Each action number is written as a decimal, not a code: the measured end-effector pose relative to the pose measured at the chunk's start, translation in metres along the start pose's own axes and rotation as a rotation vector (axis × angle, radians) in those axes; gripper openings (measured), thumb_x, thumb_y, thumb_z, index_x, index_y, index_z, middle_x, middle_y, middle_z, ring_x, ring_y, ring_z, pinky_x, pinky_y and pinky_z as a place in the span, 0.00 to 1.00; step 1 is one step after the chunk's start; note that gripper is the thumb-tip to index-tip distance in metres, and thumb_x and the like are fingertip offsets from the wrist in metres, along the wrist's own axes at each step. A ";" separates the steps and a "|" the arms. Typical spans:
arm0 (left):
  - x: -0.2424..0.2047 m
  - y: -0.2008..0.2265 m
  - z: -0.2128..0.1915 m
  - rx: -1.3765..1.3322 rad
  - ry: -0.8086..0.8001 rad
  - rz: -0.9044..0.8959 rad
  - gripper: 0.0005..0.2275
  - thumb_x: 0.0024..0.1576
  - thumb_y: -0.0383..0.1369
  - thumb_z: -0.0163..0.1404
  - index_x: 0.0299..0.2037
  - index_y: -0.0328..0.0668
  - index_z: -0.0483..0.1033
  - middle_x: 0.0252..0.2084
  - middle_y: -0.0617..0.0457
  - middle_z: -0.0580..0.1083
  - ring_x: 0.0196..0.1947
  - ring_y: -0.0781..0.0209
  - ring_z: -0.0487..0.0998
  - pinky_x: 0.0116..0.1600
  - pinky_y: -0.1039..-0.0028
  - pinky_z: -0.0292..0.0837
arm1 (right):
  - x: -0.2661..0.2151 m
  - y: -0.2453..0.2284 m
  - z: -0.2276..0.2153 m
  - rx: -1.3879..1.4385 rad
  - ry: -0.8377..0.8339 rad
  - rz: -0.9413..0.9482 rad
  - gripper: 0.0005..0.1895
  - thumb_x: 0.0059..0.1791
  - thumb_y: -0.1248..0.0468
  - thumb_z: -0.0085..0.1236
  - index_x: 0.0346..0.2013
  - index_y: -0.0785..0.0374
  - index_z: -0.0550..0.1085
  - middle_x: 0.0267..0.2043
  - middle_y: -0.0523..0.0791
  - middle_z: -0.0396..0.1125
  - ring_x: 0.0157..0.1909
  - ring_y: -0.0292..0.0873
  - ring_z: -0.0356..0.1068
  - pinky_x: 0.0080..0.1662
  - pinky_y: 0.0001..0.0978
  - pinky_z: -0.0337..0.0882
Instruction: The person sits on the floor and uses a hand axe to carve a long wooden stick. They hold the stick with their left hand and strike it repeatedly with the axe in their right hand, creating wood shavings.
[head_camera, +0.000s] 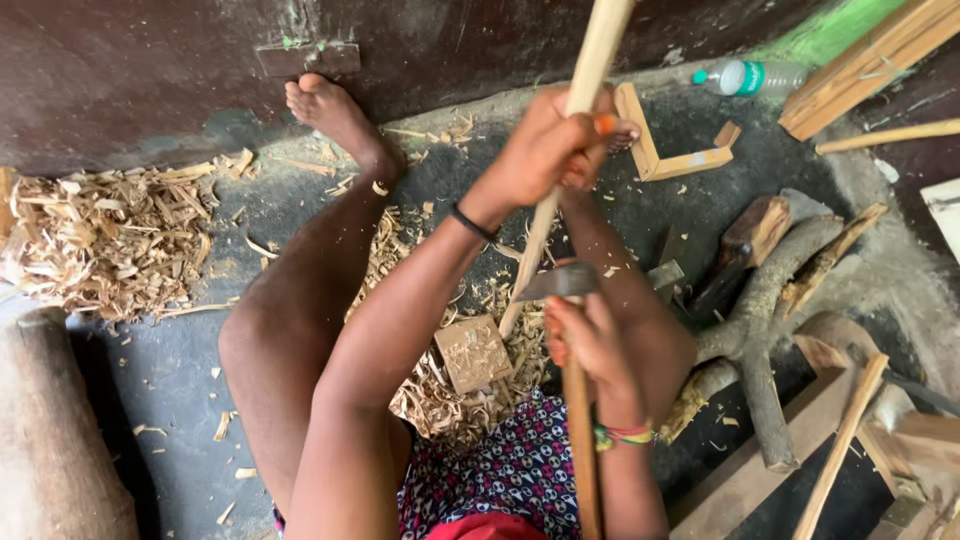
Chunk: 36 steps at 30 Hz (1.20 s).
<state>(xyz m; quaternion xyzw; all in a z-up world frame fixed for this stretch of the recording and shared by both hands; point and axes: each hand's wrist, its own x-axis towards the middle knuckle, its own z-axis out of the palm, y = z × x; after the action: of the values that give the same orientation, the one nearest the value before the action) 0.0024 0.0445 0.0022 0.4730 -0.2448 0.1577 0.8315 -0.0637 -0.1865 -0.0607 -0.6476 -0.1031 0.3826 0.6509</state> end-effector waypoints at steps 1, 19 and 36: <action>-0.003 -0.002 0.002 -0.033 -0.005 -0.025 0.10 0.67 0.30 0.42 0.32 0.42 0.60 0.19 0.56 0.62 0.16 0.69 0.61 0.23 0.76 0.59 | -0.001 -0.013 0.000 -0.011 0.024 -0.072 0.22 0.53 0.68 0.48 0.62 0.52 0.61 0.24 0.41 0.60 0.16 0.32 0.58 0.18 0.24 0.61; -0.002 -0.006 -0.009 -0.058 -0.013 -0.067 0.07 0.65 0.30 0.41 0.35 0.40 0.61 0.19 0.56 0.62 0.15 0.68 0.61 0.20 0.75 0.55 | 0.011 -0.002 -0.008 0.041 -0.112 0.023 0.25 0.54 0.66 0.49 0.66 0.52 0.58 0.25 0.41 0.60 0.17 0.32 0.59 0.20 0.25 0.63; 0.003 -0.003 0.002 -0.196 -0.098 -0.158 0.07 0.65 0.29 0.41 0.34 0.42 0.60 0.19 0.58 0.59 0.15 0.70 0.55 0.20 0.75 0.51 | 0.008 0.016 -0.007 -0.113 -0.109 0.072 0.23 0.54 0.65 0.50 0.62 0.51 0.58 0.24 0.40 0.59 0.15 0.32 0.59 0.18 0.25 0.63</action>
<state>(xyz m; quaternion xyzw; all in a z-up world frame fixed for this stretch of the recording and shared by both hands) 0.0057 0.0412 0.0033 0.4146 -0.2614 0.0436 0.8706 -0.0597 -0.1889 -0.0791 -0.6649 -0.1365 0.4341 0.5923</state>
